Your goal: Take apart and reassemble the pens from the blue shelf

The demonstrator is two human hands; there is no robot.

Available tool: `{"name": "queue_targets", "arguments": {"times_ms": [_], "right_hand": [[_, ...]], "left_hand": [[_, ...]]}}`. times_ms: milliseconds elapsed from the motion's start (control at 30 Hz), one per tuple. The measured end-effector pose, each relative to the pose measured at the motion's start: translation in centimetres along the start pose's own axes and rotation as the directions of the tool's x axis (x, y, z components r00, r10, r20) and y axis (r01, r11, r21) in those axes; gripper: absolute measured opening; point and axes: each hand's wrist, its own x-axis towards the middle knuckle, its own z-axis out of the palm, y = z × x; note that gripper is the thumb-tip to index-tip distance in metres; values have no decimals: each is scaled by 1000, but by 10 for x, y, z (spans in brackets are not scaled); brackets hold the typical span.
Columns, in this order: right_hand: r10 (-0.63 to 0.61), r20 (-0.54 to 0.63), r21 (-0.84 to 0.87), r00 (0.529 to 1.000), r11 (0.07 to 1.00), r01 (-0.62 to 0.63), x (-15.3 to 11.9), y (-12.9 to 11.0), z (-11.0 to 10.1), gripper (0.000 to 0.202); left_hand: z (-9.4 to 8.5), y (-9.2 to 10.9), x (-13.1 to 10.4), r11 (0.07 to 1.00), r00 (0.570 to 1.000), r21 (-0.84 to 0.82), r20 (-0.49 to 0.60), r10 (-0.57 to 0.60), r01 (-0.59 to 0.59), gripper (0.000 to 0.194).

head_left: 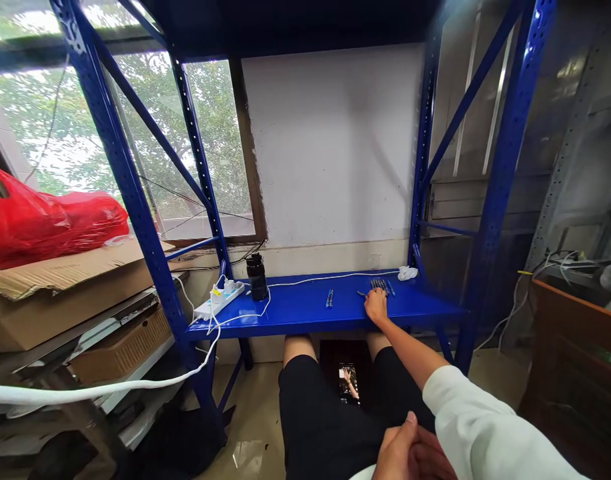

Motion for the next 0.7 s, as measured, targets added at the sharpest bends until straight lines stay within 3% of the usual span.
{"name": "queue_targets", "arguments": {"times_ms": [167,367,500,600,700], "right_hand": [[-1,-55,277,998,961,17,-10,-12,-17,32],[14,-115,589,993,806,57,-30,-46,-50,29],[8,-48,777,999,629,32,-62,-72,-79,33],[-19,93,872,995,485,-73,-111,-84,-99,38],[-33,238,906,971,367,-209,-175,-85,-117,42]], "left_hand": [[8,11,-11,998,996,48,85,26,-30,67],[12,15,-10,998,995,26,86,53,-56,74],[11,22,-8,980,979,-54,-72,189,-193,68],[4,33,-8,920,911,-131,-245,331,-370,56],[-7,42,-8,860,831,-198,-428,356,-471,35]]}}
